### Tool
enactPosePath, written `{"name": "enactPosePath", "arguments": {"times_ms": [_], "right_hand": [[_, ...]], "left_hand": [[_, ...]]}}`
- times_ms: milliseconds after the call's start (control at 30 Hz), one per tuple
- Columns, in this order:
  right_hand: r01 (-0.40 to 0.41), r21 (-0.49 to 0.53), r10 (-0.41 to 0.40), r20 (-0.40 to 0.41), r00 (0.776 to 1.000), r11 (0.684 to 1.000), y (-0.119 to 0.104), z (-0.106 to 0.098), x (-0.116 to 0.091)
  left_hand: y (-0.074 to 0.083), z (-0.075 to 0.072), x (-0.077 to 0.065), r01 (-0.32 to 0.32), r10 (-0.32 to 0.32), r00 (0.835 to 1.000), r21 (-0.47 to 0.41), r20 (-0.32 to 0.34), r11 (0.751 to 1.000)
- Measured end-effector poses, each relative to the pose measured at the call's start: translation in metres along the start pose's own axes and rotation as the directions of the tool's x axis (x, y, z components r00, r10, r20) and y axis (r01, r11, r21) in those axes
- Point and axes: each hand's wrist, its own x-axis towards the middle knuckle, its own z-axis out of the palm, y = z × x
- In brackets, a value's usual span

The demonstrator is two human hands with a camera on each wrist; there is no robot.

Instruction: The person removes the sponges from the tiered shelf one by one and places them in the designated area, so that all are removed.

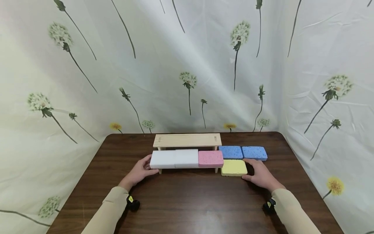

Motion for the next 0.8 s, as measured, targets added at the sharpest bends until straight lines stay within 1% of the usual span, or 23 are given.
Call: {"name": "enactPosePath", "arguments": {"times_ms": [100,200,267,400,467,567,700,800], "right_hand": [[-0.007,0.001,0.007,-0.007,1.000,1.000,-0.002,-0.001,0.001],[0.007,0.000,-0.007,-0.018,1.000,1.000,-0.004,-0.003,0.003],[0.007,0.002,-0.007,-0.013,1.000,1.000,-0.004,-0.004,0.004],[-0.018,-0.003,0.018,0.008,1.000,1.000,-0.004,-0.006,0.002],[-0.034,-0.007,0.034,0.003,0.999,0.999,-0.005,-0.007,0.000],[-0.041,-0.006,0.041,-0.043,0.998,0.999,-0.010,-0.011,-0.005],[-0.005,0.007,0.006,-0.123,0.992,1.000,-0.024,-0.017,-0.008],[0.020,0.031,-0.015,-0.130,0.991,0.999,-0.039,-0.021,-0.004]], "left_hand": [[0.001,-0.001,0.001,-0.001,0.001,1.000,0.000,-0.006,1.000],[0.002,-0.001,0.003,-0.013,0.013,1.000,0.005,-0.008,1.000],[0.002,-0.001,0.004,-0.008,0.008,1.000,0.003,-0.012,1.000],[0.001,-0.001,0.003,0.000,0.000,1.000,0.002,-0.014,1.000],[0.001,-0.001,0.002,0.001,-0.001,1.000,0.005,-0.010,1.000],[0.000,0.000,0.000,0.004,-0.004,1.000,0.007,-0.004,1.000],[0.000,0.001,-0.003,0.006,-0.006,1.000,0.004,-0.002,1.000],[0.001,0.001,-0.002,-0.005,0.005,1.000,0.000,-0.004,1.000]]}}
